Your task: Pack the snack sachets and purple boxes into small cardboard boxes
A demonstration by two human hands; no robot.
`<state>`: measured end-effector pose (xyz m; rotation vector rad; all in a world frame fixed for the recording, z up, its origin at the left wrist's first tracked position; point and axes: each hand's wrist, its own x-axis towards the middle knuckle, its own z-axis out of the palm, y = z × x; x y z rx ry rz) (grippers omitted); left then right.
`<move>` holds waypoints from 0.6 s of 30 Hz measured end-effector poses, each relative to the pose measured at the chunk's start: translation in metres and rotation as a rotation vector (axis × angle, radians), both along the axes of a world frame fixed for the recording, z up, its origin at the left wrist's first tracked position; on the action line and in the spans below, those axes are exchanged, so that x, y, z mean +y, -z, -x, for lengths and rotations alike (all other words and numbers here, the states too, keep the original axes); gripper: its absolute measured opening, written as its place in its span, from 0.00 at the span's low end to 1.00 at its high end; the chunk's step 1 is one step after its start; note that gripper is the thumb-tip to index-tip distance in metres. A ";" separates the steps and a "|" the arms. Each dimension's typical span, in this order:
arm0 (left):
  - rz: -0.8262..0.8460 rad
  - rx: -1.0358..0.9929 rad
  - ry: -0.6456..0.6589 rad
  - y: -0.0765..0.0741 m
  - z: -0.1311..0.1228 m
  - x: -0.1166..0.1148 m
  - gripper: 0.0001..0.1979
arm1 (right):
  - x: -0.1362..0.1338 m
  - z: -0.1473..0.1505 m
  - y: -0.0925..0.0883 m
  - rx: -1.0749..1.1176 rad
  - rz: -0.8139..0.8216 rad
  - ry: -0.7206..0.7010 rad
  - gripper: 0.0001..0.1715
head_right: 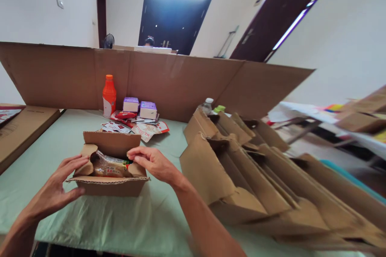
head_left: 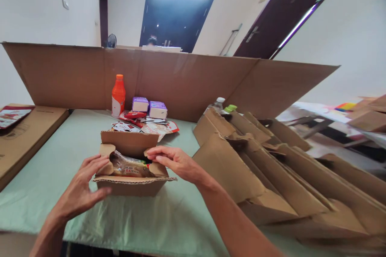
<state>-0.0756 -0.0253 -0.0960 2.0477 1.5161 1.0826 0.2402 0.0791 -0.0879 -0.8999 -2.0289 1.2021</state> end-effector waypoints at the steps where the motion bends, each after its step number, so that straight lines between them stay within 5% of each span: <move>1: -0.012 -0.008 -0.088 0.003 -0.006 0.003 0.28 | 0.000 0.002 0.001 -0.003 -0.011 0.016 0.18; 4: -0.039 -0.029 -0.251 0.009 -0.020 0.012 0.26 | 0.005 0.008 -0.003 0.016 -0.119 0.107 0.18; 8: -0.071 -0.030 -0.307 0.011 -0.029 0.018 0.32 | 0.019 0.010 -0.016 0.095 -0.393 0.344 0.23; 12: -0.088 -0.028 -0.320 0.018 -0.031 0.016 0.31 | 0.020 0.009 -0.009 -0.040 -0.366 0.168 0.33; 18: -0.192 0.163 -0.197 0.019 -0.025 0.024 0.27 | -0.001 0.003 0.019 -0.211 -0.364 0.070 0.19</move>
